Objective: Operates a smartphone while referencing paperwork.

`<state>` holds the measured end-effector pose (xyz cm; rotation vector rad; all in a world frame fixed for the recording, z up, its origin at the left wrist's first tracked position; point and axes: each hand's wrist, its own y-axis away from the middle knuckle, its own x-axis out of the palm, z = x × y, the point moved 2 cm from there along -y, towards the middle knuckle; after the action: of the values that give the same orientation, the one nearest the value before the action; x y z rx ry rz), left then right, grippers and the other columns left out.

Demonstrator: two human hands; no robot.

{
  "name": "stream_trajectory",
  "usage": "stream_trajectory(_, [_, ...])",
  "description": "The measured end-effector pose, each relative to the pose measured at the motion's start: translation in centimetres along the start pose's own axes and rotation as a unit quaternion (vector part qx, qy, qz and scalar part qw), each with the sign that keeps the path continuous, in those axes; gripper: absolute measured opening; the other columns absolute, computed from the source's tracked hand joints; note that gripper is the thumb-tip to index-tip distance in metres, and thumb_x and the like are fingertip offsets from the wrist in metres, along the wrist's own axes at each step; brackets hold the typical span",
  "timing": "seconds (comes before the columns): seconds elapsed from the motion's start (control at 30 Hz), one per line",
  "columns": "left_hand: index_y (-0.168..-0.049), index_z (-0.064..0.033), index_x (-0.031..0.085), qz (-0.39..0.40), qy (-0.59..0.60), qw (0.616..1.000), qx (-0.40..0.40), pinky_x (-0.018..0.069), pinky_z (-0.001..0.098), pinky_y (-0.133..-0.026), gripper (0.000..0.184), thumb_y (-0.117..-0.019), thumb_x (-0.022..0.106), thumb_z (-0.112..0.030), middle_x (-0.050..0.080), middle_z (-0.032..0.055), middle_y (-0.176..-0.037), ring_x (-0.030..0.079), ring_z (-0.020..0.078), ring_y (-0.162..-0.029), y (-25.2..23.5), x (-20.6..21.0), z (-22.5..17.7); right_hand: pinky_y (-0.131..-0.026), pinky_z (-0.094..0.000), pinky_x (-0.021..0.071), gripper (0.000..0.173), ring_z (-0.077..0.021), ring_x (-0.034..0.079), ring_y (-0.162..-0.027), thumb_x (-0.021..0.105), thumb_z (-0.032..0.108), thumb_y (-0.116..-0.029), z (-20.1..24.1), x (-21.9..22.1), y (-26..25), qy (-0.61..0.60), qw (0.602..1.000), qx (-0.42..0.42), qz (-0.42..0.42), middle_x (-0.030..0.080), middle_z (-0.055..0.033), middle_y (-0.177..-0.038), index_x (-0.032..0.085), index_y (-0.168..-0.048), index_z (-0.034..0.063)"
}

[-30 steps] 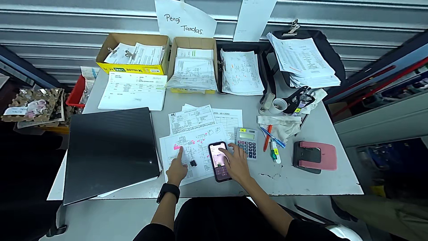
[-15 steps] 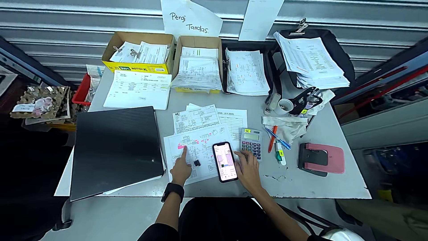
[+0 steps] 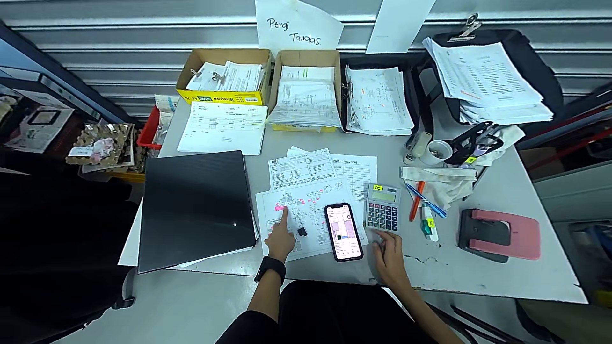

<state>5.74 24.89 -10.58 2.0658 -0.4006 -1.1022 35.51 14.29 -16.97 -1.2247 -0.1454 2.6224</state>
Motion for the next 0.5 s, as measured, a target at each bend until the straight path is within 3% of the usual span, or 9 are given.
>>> stream_trajectory(0.5, [-0.165, -0.0300, 0.001, 0.007, -0.013, 1.000, 0.001, 0.0434, 0.0687, -0.098, 0.093, -0.0971, 0.061, -0.008, 0.048, 0.0294, -0.146, 0.056, 0.0481, -0.124, -0.06, -0.02, -0.39, -0.084, -0.0447, 0.0531, 0.042, -0.0332, 0.062, -0.093, 0.046, 0.020, -0.0999, 0.00, -0.14, -0.08, -0.008, 1.000, 0.009, 0.001, 0.059, -0.0269, -0.115, 0.060, -0.126, -0.0100])
